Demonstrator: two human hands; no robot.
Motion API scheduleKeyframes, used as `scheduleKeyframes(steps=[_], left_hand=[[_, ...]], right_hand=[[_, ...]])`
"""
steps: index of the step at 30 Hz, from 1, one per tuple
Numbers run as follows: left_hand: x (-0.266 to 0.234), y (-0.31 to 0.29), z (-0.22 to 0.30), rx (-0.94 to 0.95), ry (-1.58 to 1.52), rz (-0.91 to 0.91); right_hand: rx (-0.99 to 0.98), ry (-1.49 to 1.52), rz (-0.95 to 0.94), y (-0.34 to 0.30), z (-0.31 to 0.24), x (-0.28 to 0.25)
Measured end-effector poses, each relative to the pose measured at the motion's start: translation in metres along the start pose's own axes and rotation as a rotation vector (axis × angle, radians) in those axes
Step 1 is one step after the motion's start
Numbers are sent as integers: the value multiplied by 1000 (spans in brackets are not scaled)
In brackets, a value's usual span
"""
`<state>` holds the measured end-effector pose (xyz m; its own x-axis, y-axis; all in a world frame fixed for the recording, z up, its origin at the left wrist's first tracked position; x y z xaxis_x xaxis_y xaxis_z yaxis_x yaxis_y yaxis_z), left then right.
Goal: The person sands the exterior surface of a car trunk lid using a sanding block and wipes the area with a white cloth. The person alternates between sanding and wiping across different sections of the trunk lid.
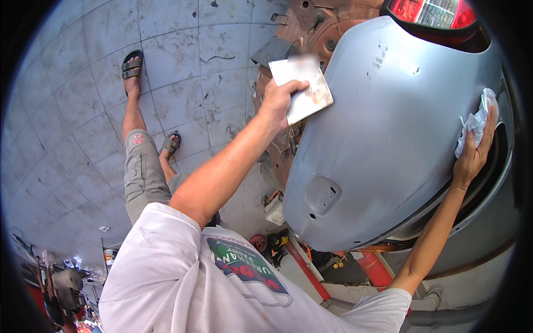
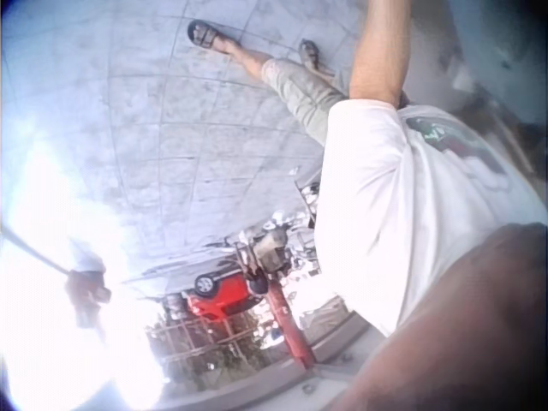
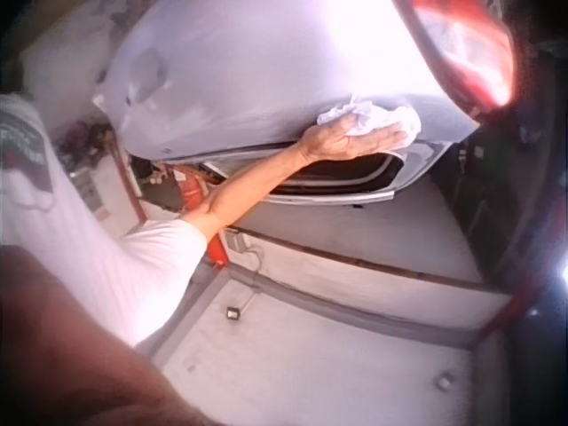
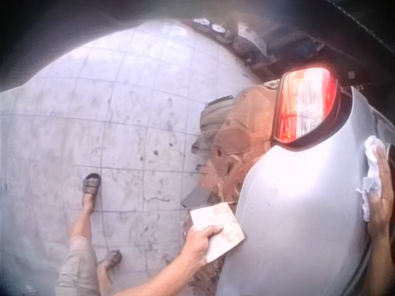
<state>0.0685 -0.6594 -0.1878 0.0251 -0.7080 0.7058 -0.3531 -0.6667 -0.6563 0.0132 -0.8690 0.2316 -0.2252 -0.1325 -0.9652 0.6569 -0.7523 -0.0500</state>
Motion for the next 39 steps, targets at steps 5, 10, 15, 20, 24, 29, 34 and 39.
scheduleKeyframes(steps=[5, 10, 15, 20, 24, 29, 34, 39], left_hand=[[-18, -13, -23, -8, -52, 32], [-15, -1, -11, -5, -9, 22], [-14, -27, -34, 40, -108, -19], [64, 32, 39, 121, -15, -41], [38, 9, 16, 112, -76, -61], [59, 46, 43, 123, -36, -34], [51, 29, 29, 111, -19, -91], [97, 65, 64, 195, 43, -118]], right_hand=[[18, -4, 0, 0, -1, -1], [56, -25, 30, -3, 7, -3], [77, -13, 8, -5, 11, -4], [102, 13, 23, 4, 9, -1], [52, -9, 15, -2, 4, -3], [59, -2, 14, 0, 2, -3], [48, -27, 11, -1, 3, -3], [66, -14, 17, 5, -1, 0]])
Point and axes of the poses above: each hand's wrist, its own y-axis towards the middle knuckle, its own x-axis out of the palm, z = x × y, the point moved 10 cm from there along y, towards the middle knuckle, and after that the axes turned 6 degrees about -y, right-handed, at the moved point
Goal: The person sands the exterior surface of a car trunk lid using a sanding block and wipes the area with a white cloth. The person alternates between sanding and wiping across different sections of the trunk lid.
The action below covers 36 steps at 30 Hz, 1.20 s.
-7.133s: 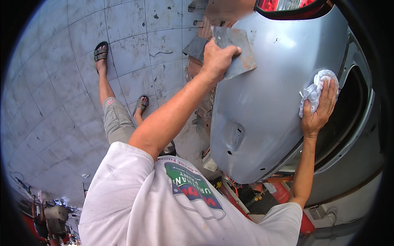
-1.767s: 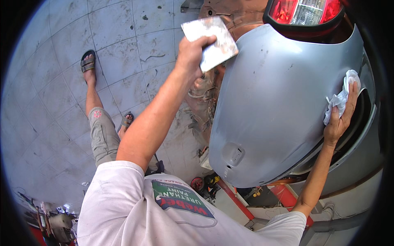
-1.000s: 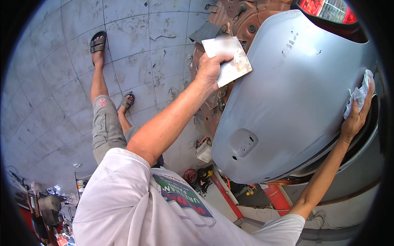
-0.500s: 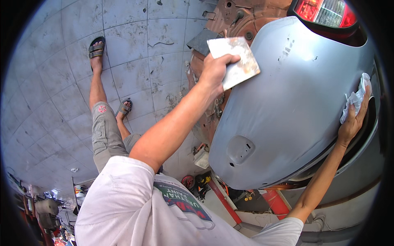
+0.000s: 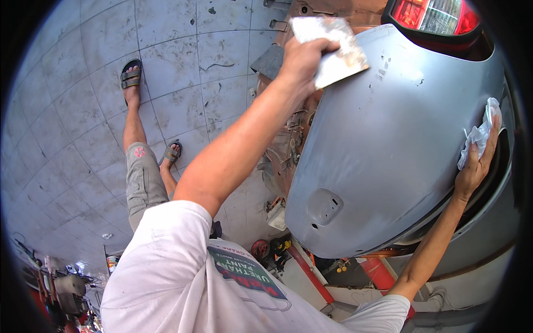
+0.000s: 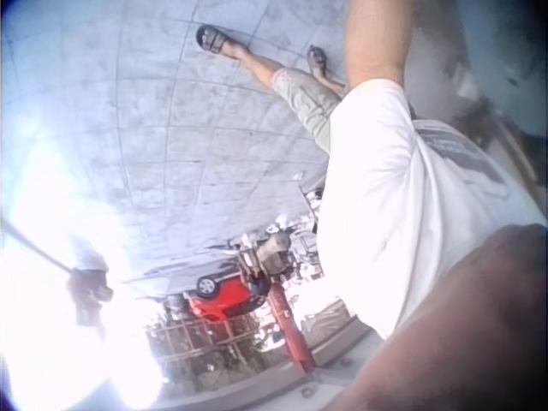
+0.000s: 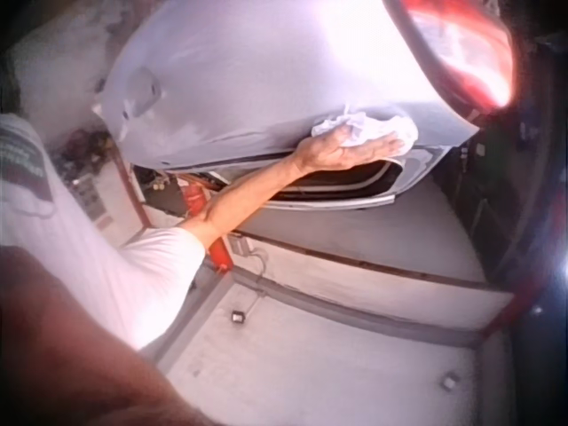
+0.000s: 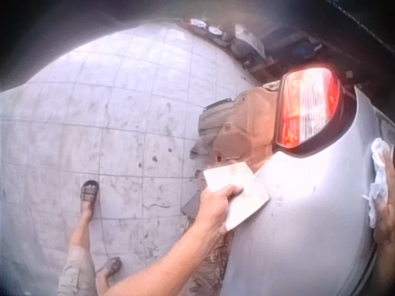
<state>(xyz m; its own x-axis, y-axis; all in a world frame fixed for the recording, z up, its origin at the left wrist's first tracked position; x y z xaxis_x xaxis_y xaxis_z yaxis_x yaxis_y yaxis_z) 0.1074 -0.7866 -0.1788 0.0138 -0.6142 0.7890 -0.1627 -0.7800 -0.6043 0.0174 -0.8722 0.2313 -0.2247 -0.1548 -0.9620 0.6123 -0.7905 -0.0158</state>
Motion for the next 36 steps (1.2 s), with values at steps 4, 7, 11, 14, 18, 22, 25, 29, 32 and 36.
scheduleKeyframes(steps=[4, 7, 11, 14, 18, 22, 25, 29, 32, 36], left_hand=[[29, 9, 20, 14, 96, -18], [12, -11, 0, -58, -9, -1], [77, 14, 38, 15, 208, -69], [97, 28, 41, 28, 384, -220], [11, -46, 12, 83, 416, -165], [-22, -109, -22, 59, 385, -42], [17, -88, -3, 56, 572, -70], [-2, -105, -14, 172, 592, -111], [-5, -105, -10, 214, 445, -38], [22, -91, -3, 124, 493, -78]], right_hand=[[4, 16, -13, -5, 3, -2], [15, 34, -6, -7, 6, -4], [-3, 45, 16, -3, 6, 7], [-14, -17, 11, -2, -2, -8], [-50, -20, 27, -3, 1, 4], [-63, -44, 51, 0, 4, 5], [-54, -113, 51, -8, 6, -7], [-65, -123, 41, -8, 3, -10], [-91, -75, 73, -1, 10, 8], [-59, -85, 55, -7, 4, -5]])
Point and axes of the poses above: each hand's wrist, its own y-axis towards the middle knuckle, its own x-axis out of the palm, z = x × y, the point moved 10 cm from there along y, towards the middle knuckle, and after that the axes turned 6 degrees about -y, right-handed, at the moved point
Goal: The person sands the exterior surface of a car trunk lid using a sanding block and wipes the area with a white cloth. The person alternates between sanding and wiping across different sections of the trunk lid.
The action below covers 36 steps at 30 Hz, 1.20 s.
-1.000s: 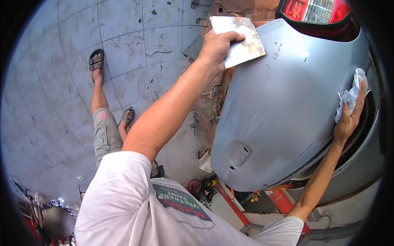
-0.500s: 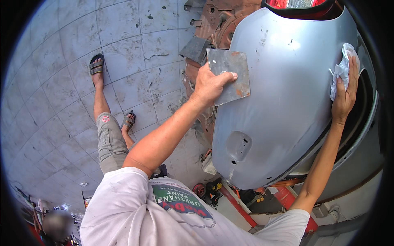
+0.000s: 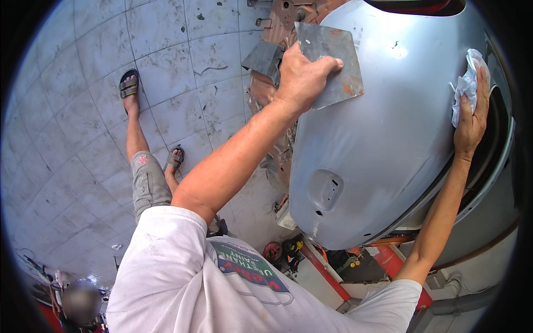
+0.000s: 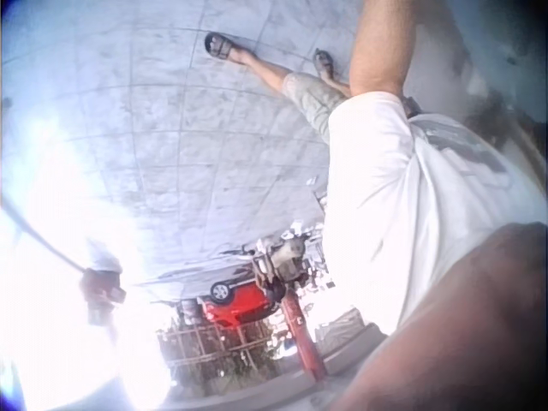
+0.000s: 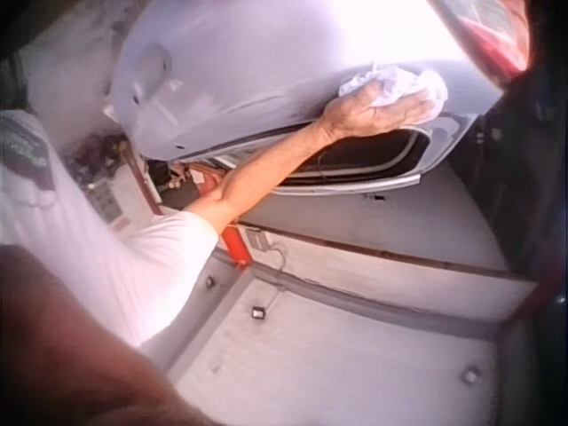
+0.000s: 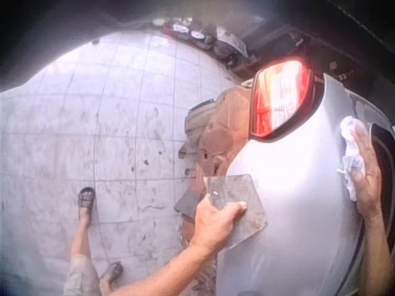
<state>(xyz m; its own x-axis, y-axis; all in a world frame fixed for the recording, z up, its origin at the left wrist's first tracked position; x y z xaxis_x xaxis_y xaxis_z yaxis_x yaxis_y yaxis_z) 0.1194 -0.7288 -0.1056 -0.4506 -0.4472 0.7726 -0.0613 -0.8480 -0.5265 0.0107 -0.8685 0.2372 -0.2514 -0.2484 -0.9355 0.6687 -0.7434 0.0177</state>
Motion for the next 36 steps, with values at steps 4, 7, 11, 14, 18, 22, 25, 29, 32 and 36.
scheduleKeyframes(steps=[4, 7, 11, 14, 18, 22, 25, 29, 32, 36], left_hand=[[-8, -15, -18, -18, -156, 47], [1, -7, -3, -59, -121, 0], [5, 2, -4, -47, -112, -21], [-13, -10, -2, -2, -122, 63], [5, 13, 8, -80, -90, -29], [-5, -7, -3, -24, -131, 32], [4, 7, 9, -72, -51, -23], [-6, -6, 1, 4, -132, 21], [-1, 0, 4, 68, -97, 8], [20, 28, 27, 1, -26, -42]], right_hand=[[-18, -52, -11, -1, 2, 2], [14, 14, 8, -2, 3, 2], [-4, -35, -14, 1, -1, -4], [-18, 21, 11, 5, 2, 14], [0, -8, -16, 1, -1, -1], [-25, 23, -13, 2, -4, 1], [24, 58, -5, 2, -2, 2], [-42, -3, -22, 3, -8, 2], [19, 74, 2, 0, 1, 3], [-12, 40, -11, 4, -3, 2]])
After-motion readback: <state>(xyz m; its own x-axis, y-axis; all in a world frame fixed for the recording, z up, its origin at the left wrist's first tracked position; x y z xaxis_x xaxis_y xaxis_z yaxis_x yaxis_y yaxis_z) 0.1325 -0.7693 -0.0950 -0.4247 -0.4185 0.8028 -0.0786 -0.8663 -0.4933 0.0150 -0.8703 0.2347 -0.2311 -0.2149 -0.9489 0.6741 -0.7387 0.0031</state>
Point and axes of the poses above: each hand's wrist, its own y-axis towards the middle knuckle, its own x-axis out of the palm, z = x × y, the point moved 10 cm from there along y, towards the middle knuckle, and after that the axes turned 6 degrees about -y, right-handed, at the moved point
